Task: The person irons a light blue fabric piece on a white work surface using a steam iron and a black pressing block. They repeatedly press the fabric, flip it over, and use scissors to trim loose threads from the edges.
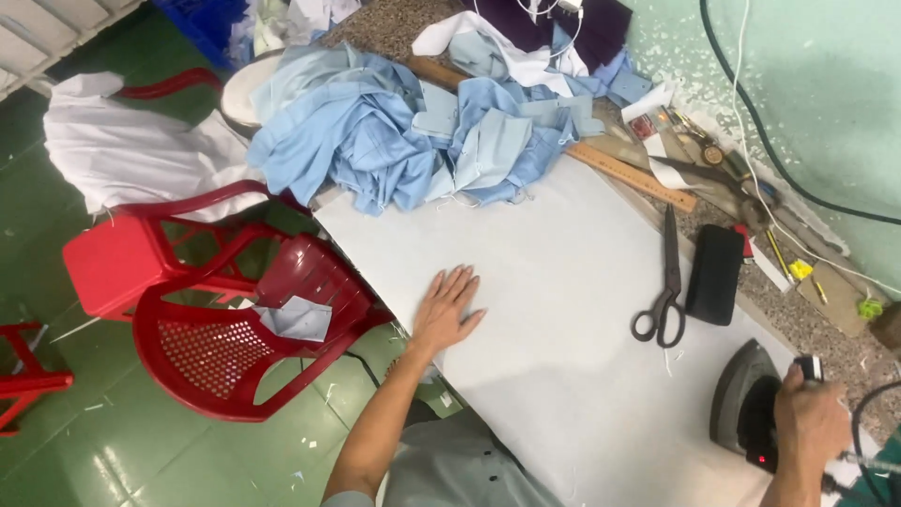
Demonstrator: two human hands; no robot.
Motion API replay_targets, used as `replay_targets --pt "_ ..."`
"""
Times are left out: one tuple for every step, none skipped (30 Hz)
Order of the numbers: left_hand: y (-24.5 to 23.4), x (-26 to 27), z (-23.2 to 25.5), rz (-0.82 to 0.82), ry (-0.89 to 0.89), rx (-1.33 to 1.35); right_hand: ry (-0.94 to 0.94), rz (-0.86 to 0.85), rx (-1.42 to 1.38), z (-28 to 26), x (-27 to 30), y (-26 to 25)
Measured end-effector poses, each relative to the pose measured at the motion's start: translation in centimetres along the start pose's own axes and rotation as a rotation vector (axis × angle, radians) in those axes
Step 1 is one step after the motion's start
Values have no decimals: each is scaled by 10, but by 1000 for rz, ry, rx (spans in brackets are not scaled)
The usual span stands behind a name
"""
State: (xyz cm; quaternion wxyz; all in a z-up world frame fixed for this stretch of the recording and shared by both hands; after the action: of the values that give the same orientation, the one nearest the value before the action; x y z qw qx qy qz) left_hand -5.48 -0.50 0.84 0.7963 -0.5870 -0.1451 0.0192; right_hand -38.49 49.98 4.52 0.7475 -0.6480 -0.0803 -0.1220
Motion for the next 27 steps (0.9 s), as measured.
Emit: replay_targets --pt "2 2 1 -3 -3 -2 -3 -4 -1 -5 -12 -2" --pt "-2 3 3 100 18 11 3 -24 -12 -8 -23 -3" --pt "-6 5 3 203 39 25 8 -45 -23 -12 -33 -5" --pt "-7 6 6 202 48 24 17 -45 -26 -21 -30 1" --pt "-10 7 7 238 57 15 -71 110 -99 -34 -25 -1" --pt "-14 9 8 276 63 7 -159 268 -169 -48 -20 -4" --pt "-9 4 10 277 68 8 -155 270 -169 -85 1 -7" --pt "0 -1 6 192 11 11 -518 458 -214 -138 33 -17" --pt "8 -5 1 106 -45 15 -880 646 -259 -188 70 -24" --pt "8 -6 2 106 -50 11 -884 645 -263 -224 91 -22" --pt "10 -7 1 33 -54 21 -1030 598 -390 -263 115 -20" --pt "13 -8 -1 -39 -61 29 -1175 546 -521 -302 140 -18" --pt "4 -5 2 -38 -68 26 -1181 545 -526 -328 144 -14" --pt "-4 -4 5 -78 -54 28 -1204 501 -504 -357 147 -11" --pt "-13 -3 7 -118 -41 30 -1226 457 -481 -387 151 -7" --pt "-16 -3 6 -110 -51 31 -1238 459 -481 -412 148 -15" --pt "-18 -3 5 -117 -30 47 -1231 452 -437 -439 146 -21" --pt "-19 -1 5 -125 -14 66 -1228 440 -392 -466 145 -26" --pt "-20 -1 1 -120 -27 70 -1243 439 -390 -492 132 -26" --pt "-22 0 0 -79 -4 92 -1208 491 -299 -517 119 -25" --pt "-23 0 0 -38 18 113 -1171 544 -209 -542 106 -23" --pt "-18 -1 -3 -42 15 116 -1174 538 -209 -557 92 -16" --pt "-14 -1 -5 -35 27 120 -1138 559 -154 -571 76 -9" --pt "-11 -2 -6 -29 44 121 -1098 582 -101 -585 60 -3" --pt "-9 -2 -9 -31 44 121 -1097 579 -102 -588 65 -9" --pt "-7 -3 -11 -37 50 169 -1166 546 -162 -587 70 -15" --pt "-5 -4 -11 -43 55 217 -1233 512 -223 -585 74 -22"
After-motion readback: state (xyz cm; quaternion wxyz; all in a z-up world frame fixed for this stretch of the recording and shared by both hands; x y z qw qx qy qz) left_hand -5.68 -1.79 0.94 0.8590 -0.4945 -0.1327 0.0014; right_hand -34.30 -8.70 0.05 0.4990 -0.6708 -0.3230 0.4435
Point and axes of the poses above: each hand's wrist, its own x-axis away from the middle knuckle, its own y-axis out of the palm, z = x × y, the point moved 5 cm from there along -x, towards the middle knuckle, and after that the axes turned 15 degrees about -z, right-handed, at the moved point
